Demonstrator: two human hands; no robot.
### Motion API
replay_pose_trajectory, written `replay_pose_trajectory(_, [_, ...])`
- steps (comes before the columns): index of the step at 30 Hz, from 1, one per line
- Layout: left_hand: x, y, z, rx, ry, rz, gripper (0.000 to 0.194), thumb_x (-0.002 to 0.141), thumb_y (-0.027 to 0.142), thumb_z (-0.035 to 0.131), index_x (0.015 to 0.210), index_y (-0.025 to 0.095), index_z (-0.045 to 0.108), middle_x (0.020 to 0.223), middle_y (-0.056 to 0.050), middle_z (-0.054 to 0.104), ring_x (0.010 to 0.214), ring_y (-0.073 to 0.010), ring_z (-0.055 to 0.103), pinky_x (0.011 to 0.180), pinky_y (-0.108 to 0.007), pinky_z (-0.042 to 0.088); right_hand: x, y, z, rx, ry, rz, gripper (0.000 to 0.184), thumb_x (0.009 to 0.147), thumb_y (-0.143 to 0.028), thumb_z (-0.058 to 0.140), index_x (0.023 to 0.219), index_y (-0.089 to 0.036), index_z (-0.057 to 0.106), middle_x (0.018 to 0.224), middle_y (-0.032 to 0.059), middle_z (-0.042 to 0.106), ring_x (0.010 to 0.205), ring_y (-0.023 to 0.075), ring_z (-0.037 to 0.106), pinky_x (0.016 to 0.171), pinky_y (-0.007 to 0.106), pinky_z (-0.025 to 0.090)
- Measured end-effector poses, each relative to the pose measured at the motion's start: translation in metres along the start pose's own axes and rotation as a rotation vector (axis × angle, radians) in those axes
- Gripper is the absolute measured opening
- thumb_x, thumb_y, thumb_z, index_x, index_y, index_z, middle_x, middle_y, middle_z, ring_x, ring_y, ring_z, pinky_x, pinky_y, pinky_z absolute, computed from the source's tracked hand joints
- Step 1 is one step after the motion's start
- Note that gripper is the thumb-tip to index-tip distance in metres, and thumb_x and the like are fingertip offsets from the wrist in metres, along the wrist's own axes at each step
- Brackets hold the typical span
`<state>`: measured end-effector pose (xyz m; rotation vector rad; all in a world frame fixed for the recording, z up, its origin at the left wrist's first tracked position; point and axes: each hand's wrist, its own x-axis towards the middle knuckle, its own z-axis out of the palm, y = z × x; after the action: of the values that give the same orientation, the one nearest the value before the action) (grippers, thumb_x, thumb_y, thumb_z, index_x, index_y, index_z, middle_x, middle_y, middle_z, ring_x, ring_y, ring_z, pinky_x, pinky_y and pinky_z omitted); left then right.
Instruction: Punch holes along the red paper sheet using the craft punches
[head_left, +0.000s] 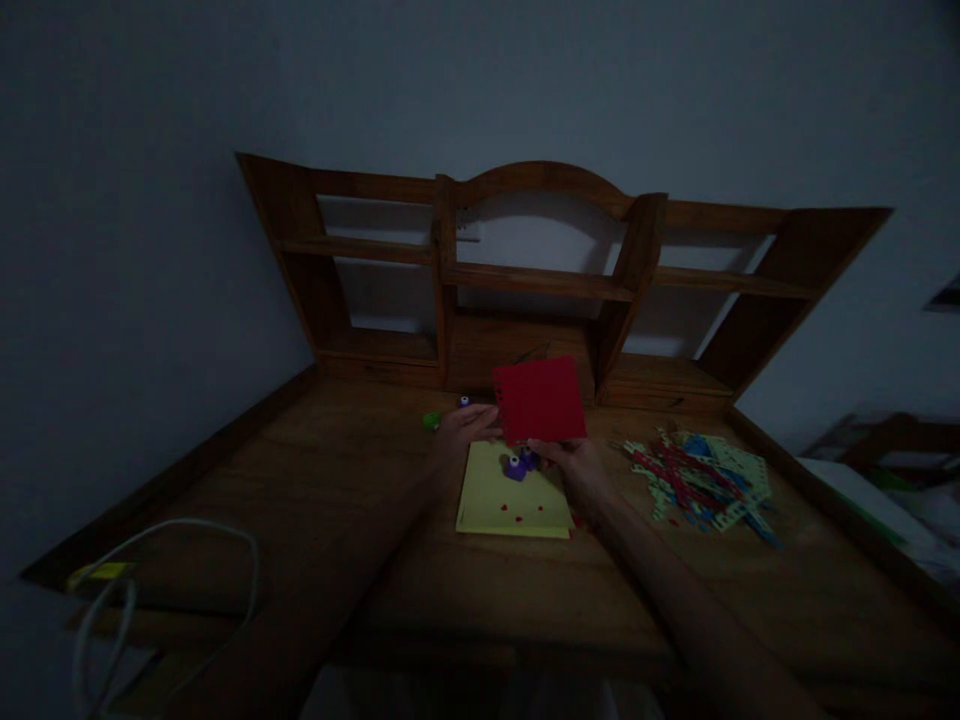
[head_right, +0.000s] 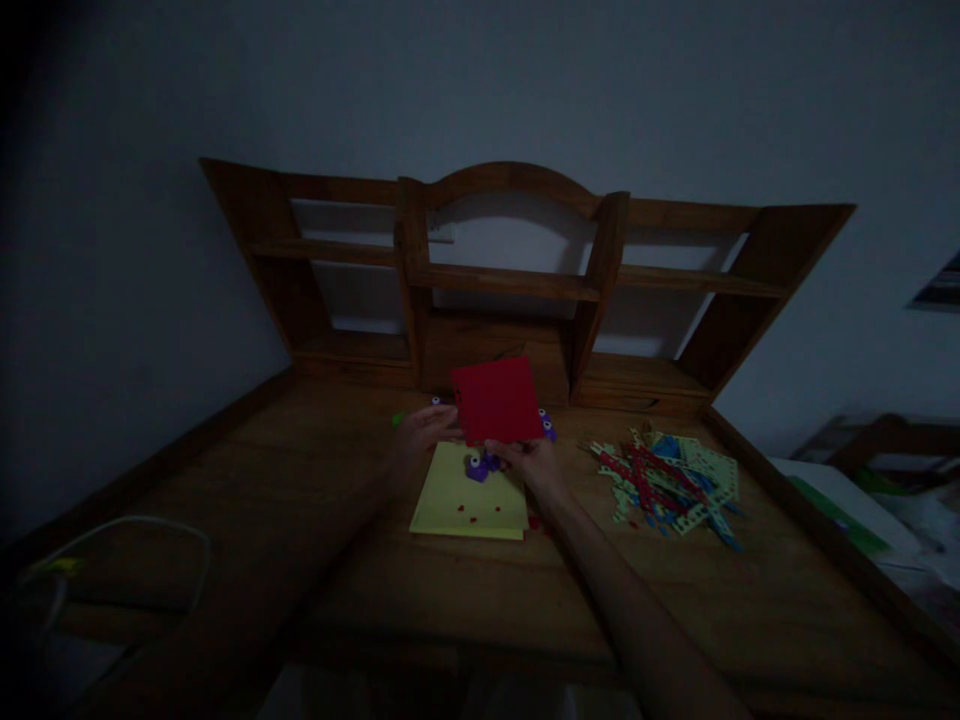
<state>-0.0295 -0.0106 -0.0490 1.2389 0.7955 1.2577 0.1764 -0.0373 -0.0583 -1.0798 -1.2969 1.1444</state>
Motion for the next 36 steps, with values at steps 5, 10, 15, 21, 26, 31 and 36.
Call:
replay_pose_trajectory(5, [-0.0003, 0.0017, -0.0005, -0.001, 0.052, 0.025, 0.042, 0.075, 0.047, 0.071, 0.101, 0.014, 0.07, 0.104, -0.013, 0.072, 0.084, -0.0272, 0.071, 0.075, -0.037, 0.054, 0.0015, 0.0024, -0.0024, -0.04, -0.019, 0.011, 0.034, 0.062, -0.047, 0.079, 0.059, -0.018, 0.061, 0.063, 0.0026, 0.065, 0.056, 0.0142, 0.054, 0.056, 0.025, 0.039])
replay_pose_trajectory(10, [-0.0015, 0.0049, 0.0019, -0.019, 0.073, -0.002, 0.042, 0.075, 0.048, 0.071, 0.101, 0.014, 0.07, 0.099, -0.013, 0.074, 0.082, -0.028, 0.071, 0.071, -0.036, 0.055, 0.002, 0.0043, -0.0048, -0.049, -0.032, 0.011, 0.035, 0.064, -0.048, 0.077, 0.056, -0.018, 0.061, 0.064, 0.0028, 0.066, 0.057, 0.0143, 0.055, 0.056, 0.025, 0.038])
replay_pose_trajectory(15, [0.0002, 0.0038, -0.0002, 0.0, 0.089, -0.003, 0.041, 0.075, 0.047, 0.071, 0.1, 0.015, 0.071, 0.096, -0.012, 0.074, 0.079, -0.0261, 0.072, 0.07, -0.034, 0.055, 0.0025, 0.007, -0.0068, -0.042, -0.032, 0.003, 0.038, 0.066, -0.049, 0.076, 0.054, -0.017, 0.06, 0.063, 0.0029, 0.066, 0.056, 0.0137, 0.055, 0.058, 0.025, 0.039])
replay_pose_trajectory(21, [0.0016, 0.0026, -0.0021, 0.011, 0.052, -0.006, 0.044, 0.077, 0.047, 0.068, 0.105, 0.014, 0.069, 0.1, -0.013, 0.073, 0.083, -0.0274, 0.071, 0.073, -0.037, 0.055, 0.0033, 0.0094, -0.0074, -0.075, -0.016, 0.009, 0.04, 0.065, -0.053, 0.075, 0.054, -0.018, 0.061, 0.063, 0.0034, 0.066, 0.056, 0.014, 0.055, 0.056, 0.024, 0.038])
replay_pose_trajectory(26, [0.0007, 0.0034, -0.0003, 0.001, 0.055, -0.002, 0.044, 0.079, 0.049, 0.066, 0.105, 0.014, 0.069, 0.102, -0.014, 0.073, 0.081, -0.0272, 0.072, 0.071, -0.037, 0.055, 0.0031, 0.0079, -0.0069, -0.059, 0.001, 0.04, 0.04, 0.063, -0.053, 0.077, 0.056, -0.017, 0.062, 0.062, 0.0044, 0.066, 0.054, 0.0138, 0.053, 0.055, 0.025, 0.038])
replay_pose_trajectory(31, [-0.0017, 0.0064, 0.0009, 0.101, 0.045, 0.021, 0.043, 0.08, 0.053, 0.062, 0.097, 0.014, 0.07, 0.094, -0.012, 0.074, 0.073, -0.0234, 0.071, 0.066, -0.032, 0.053, 0.0027, 0.0059, -0.0068, -0.057, 0.009, 0.03, 0.039, 0.064, -0.053, 0.077, 0.055, -0.018, 0.062, 0.058, 0.0025, 0.064, 0.052, 0.0124, 0.051, 0.053, 0.024, 0.037])
replay_pose_trajectory(36, [-0.0033, 0.0009, 0.0061, 0.255, 0.01, 0.042, 0.038, 0.075, 0.054, 0.067, 0.08, 0.016, 0.069, 0.076, -0.006, 0.072, 0.064, -0.0184, 0.067, 0.06, -0.027, 0.049, 0.0019, 0.0049, -0.0036, -0.029, -0.012, 0.022, 0.038, 0.064, -0.052, 0.077, 0.054, -0.018, 0.063, 0.058, 0.002, 0.063, 0.052, 0.0125, 0.052, 0.053, 0.024, 0.038])
